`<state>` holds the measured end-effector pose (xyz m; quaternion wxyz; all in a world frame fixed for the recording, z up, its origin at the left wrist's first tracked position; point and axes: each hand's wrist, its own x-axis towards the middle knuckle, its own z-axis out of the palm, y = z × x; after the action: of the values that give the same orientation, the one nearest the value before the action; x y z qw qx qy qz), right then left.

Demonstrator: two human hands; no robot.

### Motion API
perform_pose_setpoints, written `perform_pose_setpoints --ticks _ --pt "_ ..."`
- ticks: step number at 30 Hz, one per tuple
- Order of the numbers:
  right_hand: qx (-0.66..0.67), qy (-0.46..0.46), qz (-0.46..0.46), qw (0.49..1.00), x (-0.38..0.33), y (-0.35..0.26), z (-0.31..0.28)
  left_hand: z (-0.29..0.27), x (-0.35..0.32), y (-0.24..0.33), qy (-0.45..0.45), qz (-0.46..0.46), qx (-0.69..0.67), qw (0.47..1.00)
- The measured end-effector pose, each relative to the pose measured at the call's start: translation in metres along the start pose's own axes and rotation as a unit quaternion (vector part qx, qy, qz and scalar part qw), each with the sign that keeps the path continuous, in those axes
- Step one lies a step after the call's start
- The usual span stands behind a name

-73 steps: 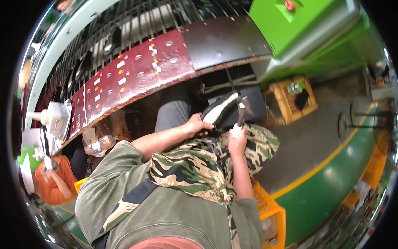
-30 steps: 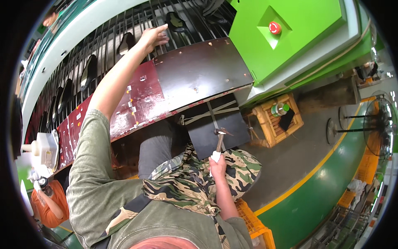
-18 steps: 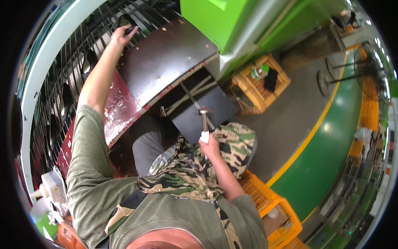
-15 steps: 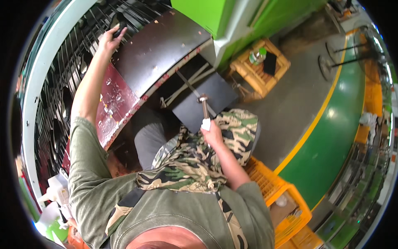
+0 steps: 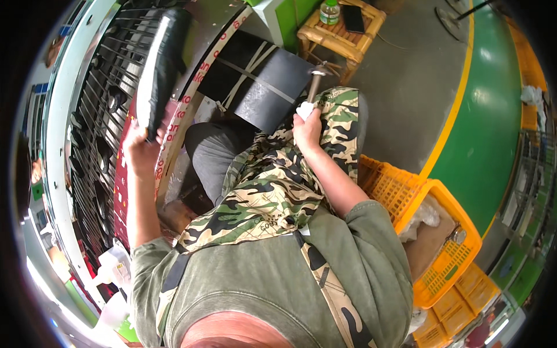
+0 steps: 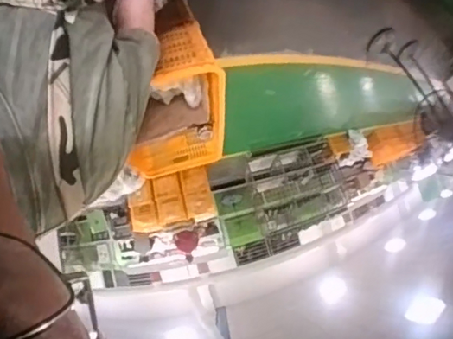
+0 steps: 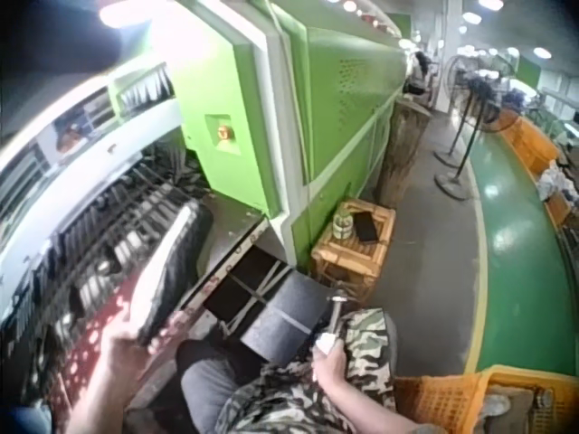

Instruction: Hammering shoe components to ensure proper fit and adhesion on a production line.

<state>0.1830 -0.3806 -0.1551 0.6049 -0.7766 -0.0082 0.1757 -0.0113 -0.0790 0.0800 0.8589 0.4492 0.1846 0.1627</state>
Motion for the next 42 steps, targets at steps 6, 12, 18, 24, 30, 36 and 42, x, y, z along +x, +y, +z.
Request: perform_pose_setpoints --ticks 6,12,18,24,30,36,42 --pt "-0.134 0.002 0.098 0.986 0.038 0.021 0.012 0.008 -0.043 -0.081 0.02 -0.174 -0.019 0.984" --pt "-0.072 -0.119 0.183 0.973 0.043 0.027 0.018 0.002 -0.026 -0.08 0.04 -0.241 0.252 0.937" --pt "-0.151 -0.069 0.085 0.982 0.061 0.067 0.024 0.025 0.031 -0.067 0.014 -0.247 0.431 0.868" --pt "-0.098 -0.09 0.11 0.985 0.058 0.053 0.024 0.048 0.071 -0.077 -0.055 -0.104 0.731 0.672" --pt "-0.066 -0.081 0.115 0.988 0.056 0.046 0.029 0.037 0.088 -0.137 0.091 0.168 0.62 0.761" --pt "-0.062 -0.057 0.108 0.991 0.059 0.041 0.032 0.027 0.103 -0.19 0.088 0.202 0.335 0.916" --pt "-0.029 -0.04 0.073 0.996 0.052 0.038 0.029 0.019 0.115 -0.2 0.097 0.138 0.284 0.944"
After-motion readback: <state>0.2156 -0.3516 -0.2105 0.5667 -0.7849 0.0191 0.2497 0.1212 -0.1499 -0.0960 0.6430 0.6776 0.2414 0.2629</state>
